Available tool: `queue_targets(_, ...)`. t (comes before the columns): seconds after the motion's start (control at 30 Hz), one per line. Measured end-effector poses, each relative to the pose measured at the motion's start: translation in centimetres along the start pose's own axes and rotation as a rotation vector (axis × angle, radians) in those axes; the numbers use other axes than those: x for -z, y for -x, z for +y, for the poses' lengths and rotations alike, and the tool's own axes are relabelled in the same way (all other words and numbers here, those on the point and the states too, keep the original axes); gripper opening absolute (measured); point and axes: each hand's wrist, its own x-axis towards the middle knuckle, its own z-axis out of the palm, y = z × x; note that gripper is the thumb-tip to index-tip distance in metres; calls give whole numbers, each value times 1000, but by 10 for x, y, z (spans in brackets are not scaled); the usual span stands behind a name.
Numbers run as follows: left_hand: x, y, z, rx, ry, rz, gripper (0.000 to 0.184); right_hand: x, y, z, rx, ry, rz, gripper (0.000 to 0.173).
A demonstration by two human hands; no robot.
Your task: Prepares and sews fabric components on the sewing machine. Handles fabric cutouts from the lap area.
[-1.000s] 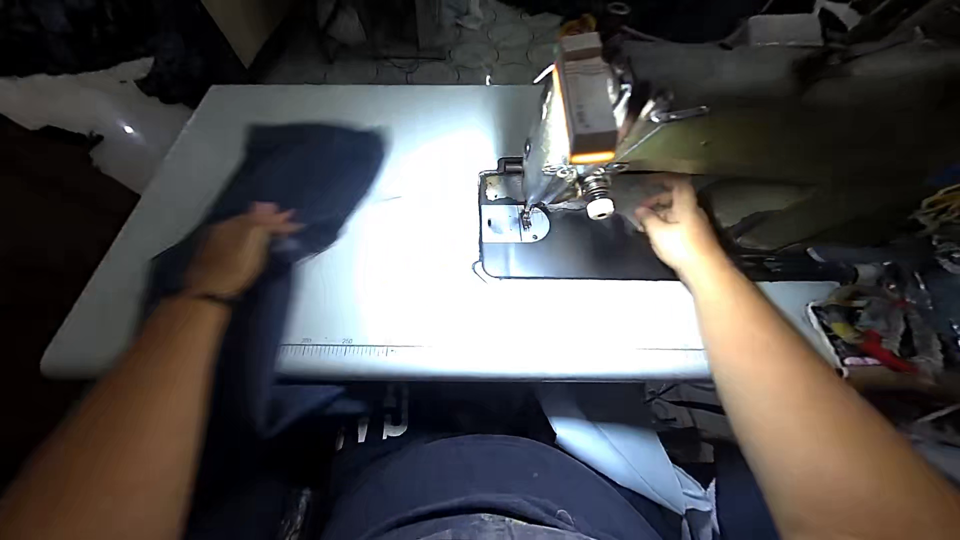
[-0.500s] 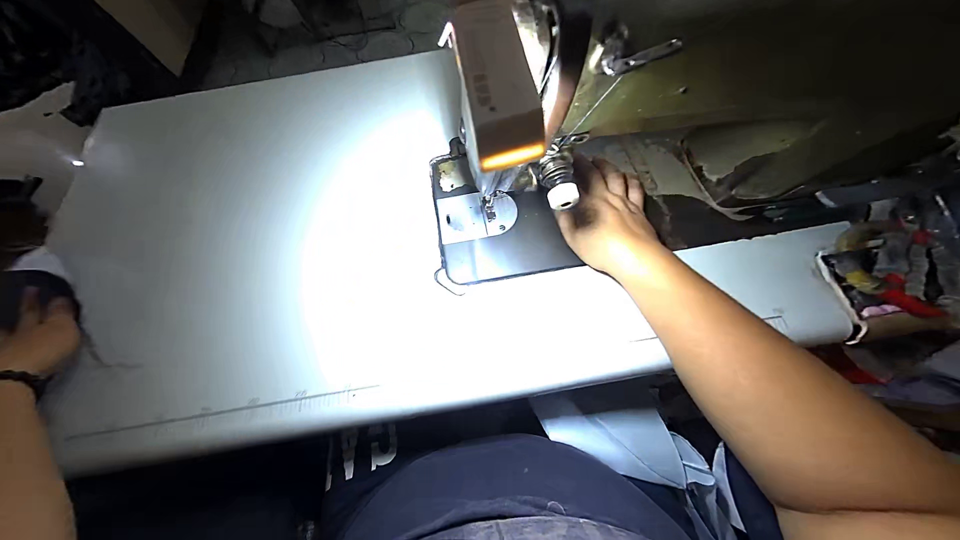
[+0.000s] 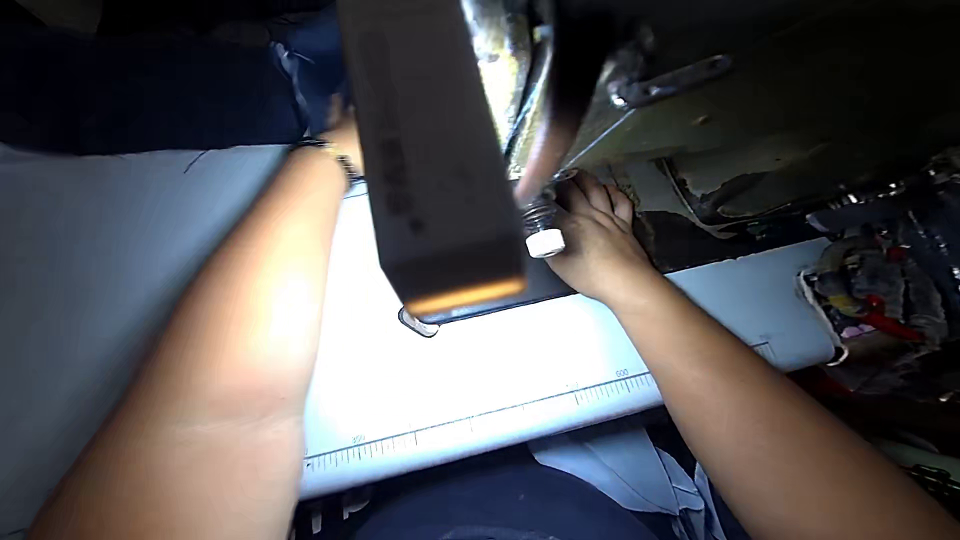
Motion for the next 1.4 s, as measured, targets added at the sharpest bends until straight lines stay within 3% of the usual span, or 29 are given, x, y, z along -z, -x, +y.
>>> queue_targets(0.03, 23, 24, -10, 37, -24, 35, 50, -3, -1, 2, 5, 2, 9, 48)
queue_targets(0.1, 61, 74, -27, 223, -26, 67, 59, -3, -2, 2, -2, -7, -3, 48)
queue_targets(0.2, 69, 153, -22, 483, -69, 31, 59, -1, -3, 0, -7, -19, -24, 48)
queue_targets(0.3, 25, 212, -9, 404, -91, 138, 59, 0, -1, -3, -5, -41, -22, 47)
queue_targets(0.43, -8, 253, 29, 328, -132, 188, 56, -2, 2, -5, -19, -43, -3, 48)
queue_targets(0.73, -43, 362, 139, 123, -158, -225, 57, 0, 66, -26, -79, 37, -88, 61)
queue_targets(0.9, -50, 370, 151, 83, -172, -244, 60, 5, 98, -46, -117, 74, -138, 62)
queue_targets(1.07, -50, 311, 153, -7, -180, -113, 57, 4, 96, -51, -160, 74, -157, 65)
queue_targets(1.17, -46, 278, 149, 8, -211, -129, 57, 3, 96, -50, -166, 71, -156, 65)
queue_targets(1.4, -52, 293, 138, -167, -133, 1, 55, 14, 88, -41, -121, -115, -86, 55)
